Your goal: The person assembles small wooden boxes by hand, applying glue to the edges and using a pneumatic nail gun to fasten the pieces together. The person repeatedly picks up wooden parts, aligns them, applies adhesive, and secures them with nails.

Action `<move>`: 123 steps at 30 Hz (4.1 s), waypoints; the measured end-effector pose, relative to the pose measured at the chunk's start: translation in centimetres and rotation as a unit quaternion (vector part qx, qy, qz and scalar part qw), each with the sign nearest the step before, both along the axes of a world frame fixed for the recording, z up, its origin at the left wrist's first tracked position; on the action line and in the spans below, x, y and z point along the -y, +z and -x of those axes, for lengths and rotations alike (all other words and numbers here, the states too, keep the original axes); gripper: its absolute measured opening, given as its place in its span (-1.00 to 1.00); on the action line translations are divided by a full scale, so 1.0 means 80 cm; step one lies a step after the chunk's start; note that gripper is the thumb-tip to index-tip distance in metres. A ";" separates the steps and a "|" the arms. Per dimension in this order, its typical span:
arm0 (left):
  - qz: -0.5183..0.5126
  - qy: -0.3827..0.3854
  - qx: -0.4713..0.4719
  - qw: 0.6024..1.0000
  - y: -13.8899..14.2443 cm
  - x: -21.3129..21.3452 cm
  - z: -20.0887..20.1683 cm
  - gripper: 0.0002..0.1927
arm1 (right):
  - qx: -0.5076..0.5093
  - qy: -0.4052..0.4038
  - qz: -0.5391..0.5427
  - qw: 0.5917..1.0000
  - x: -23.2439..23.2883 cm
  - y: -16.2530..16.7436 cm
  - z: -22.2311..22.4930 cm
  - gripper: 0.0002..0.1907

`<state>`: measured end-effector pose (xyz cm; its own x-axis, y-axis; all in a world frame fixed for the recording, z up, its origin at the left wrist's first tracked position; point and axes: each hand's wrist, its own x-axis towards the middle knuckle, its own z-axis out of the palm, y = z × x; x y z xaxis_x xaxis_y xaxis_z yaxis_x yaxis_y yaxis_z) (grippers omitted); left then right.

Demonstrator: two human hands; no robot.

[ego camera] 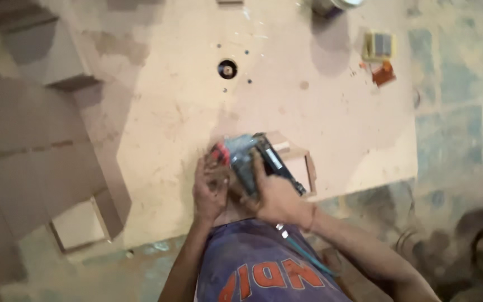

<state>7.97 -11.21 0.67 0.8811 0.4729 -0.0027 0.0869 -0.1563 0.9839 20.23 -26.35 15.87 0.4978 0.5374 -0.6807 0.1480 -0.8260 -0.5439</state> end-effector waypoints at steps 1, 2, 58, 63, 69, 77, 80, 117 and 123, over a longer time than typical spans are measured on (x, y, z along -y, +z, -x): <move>-0.033 -0.018 0.021 0.999 -0.004 -0.016 0.007 -0.24 | 0.031 0.033 0.046 0.998 -0.010 0.000 0.030 0.20; -0.065 -0.032 0.043 0.996 -0.009 -0.032 0.016 -0.21 | 0.053 0.031 0.043 0.997 -0.020 -0.005 0.055 0.18; -0.367 -0.248 0.185 0.877 0.003 -0.087 -0.003 -0.33 | 0.294 -0.079 0.067 0.950 -0.070 -0.030 0.161 0.01; -0.348 -0.243 0.199 0.883 -0.003 -0.083 -0.003 -0.31 | 0.133 -0.067 0.168 0.975 -0.073 -0.019 0.157 0.02; -0.345 -0.245 0.197 0.884 -0.011 -0.079 0.002 -0.31 | 0.224 -0.097 0.075 0.967 -0.072 -0.010 0.157 0.04; -0.347 -0.244 0.202 0.883 -0.015 -0.079 0.006 -0.31 | 0.278 -0.100 0.029 0.955 -0.069 -0.007 0.161 0.02; -0.358 -0.241 0.213 0.876 -0.017 -0.078 0.012 -0.34 | 0.169 -0.104 0.104 0.975 -0.061 -0.003 0.167 0.08; -0.507 -0.377 -0.092 0.770 0.078 0.250 -0.083 -0.57 | -0.396 -0.461 -0.334 0.721 0.473 -0.192 0.050 -0.52; -0.538 -0.348 -0.053 0.766 0.068 0.255 -0.075 -0.58 | -0.397 -0.432 -0.313 0.747 0.453 -0.198 0.035 -0.53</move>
<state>13.99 -31.59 6.12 0.9428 -0.3320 -0.0296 -0.3151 -0.9166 0.2462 17.45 -62.57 0.04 0.4162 0.5859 -0.6954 -0.8677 0.0273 -0.4963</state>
